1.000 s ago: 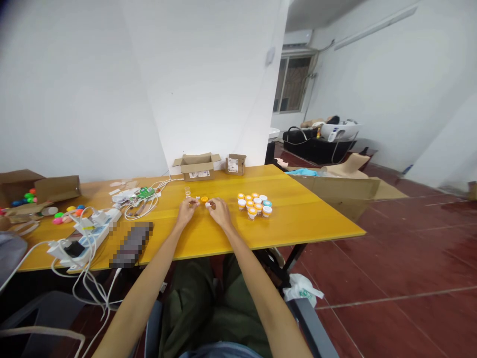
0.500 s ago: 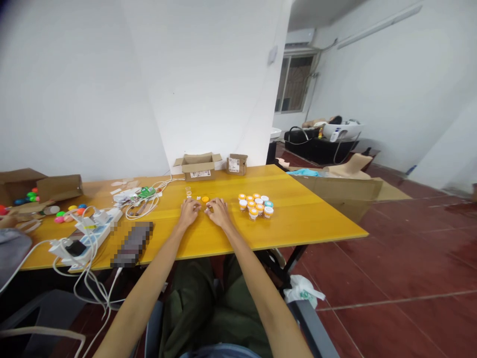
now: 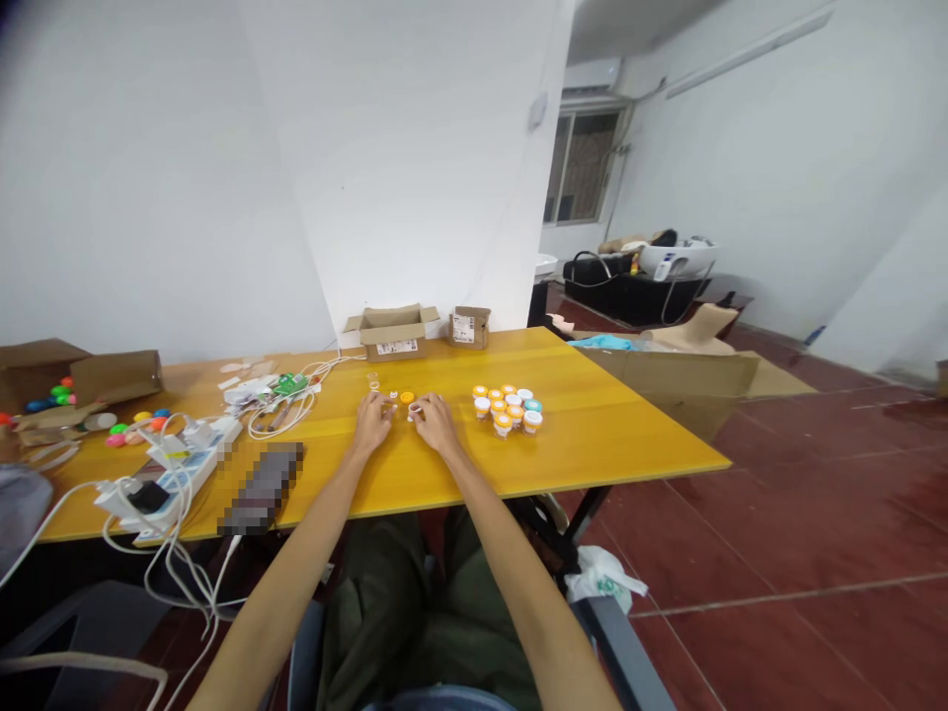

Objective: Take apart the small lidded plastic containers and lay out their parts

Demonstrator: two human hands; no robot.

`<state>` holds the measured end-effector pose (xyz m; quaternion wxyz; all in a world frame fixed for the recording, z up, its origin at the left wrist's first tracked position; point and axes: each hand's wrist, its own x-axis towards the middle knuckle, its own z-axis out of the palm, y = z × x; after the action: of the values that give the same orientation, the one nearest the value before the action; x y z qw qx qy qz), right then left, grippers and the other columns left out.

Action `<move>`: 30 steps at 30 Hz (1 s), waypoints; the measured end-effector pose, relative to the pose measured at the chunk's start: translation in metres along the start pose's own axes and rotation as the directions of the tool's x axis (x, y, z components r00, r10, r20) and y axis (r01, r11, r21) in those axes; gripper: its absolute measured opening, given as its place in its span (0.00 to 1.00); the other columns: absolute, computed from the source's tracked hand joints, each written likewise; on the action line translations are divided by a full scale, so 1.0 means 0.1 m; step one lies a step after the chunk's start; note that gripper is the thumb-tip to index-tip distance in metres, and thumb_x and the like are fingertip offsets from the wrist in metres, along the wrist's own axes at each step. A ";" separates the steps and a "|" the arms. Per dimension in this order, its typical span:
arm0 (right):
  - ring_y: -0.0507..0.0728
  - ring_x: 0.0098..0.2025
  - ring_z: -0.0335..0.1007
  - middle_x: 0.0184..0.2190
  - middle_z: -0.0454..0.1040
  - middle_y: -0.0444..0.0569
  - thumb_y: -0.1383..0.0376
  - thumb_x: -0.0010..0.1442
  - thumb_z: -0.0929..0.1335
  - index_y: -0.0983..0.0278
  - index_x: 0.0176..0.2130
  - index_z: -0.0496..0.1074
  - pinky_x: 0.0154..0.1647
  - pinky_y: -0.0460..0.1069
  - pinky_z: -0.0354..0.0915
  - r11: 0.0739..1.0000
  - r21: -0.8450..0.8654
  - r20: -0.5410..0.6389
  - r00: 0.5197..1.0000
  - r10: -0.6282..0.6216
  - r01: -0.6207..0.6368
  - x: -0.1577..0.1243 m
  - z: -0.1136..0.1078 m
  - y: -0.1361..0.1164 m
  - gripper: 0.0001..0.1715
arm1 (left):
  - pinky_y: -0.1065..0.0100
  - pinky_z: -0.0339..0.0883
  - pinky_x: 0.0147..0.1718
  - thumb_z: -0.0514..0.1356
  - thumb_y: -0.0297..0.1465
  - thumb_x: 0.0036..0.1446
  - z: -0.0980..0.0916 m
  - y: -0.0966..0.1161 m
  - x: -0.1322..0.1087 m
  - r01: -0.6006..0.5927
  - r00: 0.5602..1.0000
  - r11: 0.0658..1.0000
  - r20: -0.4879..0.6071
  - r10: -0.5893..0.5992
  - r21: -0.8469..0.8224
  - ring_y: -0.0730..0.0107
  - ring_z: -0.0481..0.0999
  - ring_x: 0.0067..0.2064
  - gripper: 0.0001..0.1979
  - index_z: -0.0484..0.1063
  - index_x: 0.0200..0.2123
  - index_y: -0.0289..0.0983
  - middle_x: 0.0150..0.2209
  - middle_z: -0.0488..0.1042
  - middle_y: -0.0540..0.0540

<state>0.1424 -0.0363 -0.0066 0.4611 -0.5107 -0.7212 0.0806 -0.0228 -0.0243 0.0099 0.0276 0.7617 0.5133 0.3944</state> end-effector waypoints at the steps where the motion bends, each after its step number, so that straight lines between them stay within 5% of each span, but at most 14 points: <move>1: 0.58 0.43 0.71 0.36 0.76 0.48 0.69 0.59 0.69 0.58 0.34 0.77 0.50 0.53 0.65 1.000 0.016 -0.021 1.000 0.004 -0.004 0.00 0.00 0.01 0.07 | 0.57 0.68 0.51 0.63 0.27 0.57 0.00 0.02 -0.01 -0.039 0.999 0.999 0.015 0.039 -0.003 0.58 0.74 0.49 0.08 0.76 0.40 0.43 0.43 0.76 0.44; 6: 0.59 0.41 0.72 0.35 0.77 0.48 0.66 0.62 0.65 0.59 0.33 0.76 0.46 0.52 0.67 0.991 0.084 -0.131 0.985 0.113 -0.103 0.02 -0.02 0.04 0.10 | 0.55 0.64 0.58 0.61 0.31 0.60 0.00 0.15 -0.06 -0.233 0.962 0.972 0.159 0.224 0.039 0.56 0.71 0.56 0.15 0.74 0.50 0.45 0.52 0.75 0.43; 12: 0.60 0.39 0.72 0.33 0.78 0.50 0.61 0.63 0.63 0.60 0.31 0.75 0.44 0.53 0.68 0.973 0.161 -0.216 0.956 0.198 -0.166 0.04 -0.02 0.11 0.14 | 0.53 0.58 0.63 0.60 0.32 0.61 0.13 0.22 -0.03 -0.413 0.859 0.907 0.367 0.356 0.087 0.54 0.68 0.62 0.19 0.72 0.55 0.45 0.57 0.74 0.42; 18: 0.59 0.38 0.71 0.33 0.78 0.50 0.60 0.63 0.62 0.60 0.30 0.74 0.43 0.52 0.67 0.970 0.169 -0.207 0.956 0.207 -0.173 0.05 -0.03 0.14 0.15 | 0.55 0.55 0.66 0.56 0.30 0.63 0.21 0.19 0.06 -0.506 0.809 0.857 0.396 0.433 0.095 0.58 0.64 0.66 0.16 0.77 0.51 0.45 0.59 0.73 0.45; 30: 0.60 0.38 0.72 0.32 0.78 0.50 0.62 0.62 0.63 0.60 0.30 0.74 0.43 0.52 0.68 0.958 0.218 -0.221 0.947 0.234 -0.186 0.04 -0.01 0.12 0.12 | 0.45 0.49 0.68 0.53 0.32 0.65 0.30 0.06 0.19 -0.373 0.881 0.907 0.380 0.281 0.195 0.54 0.56 0.71 0.17 0.77 0.51 0.49 0.69 0.62 0.50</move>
<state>0.1514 -0.0280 -0.0111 0.5825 -0.5436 -0.5889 0.1359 0.0041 -0.0012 0.0027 -0.0518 0.8917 0.4108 0.1828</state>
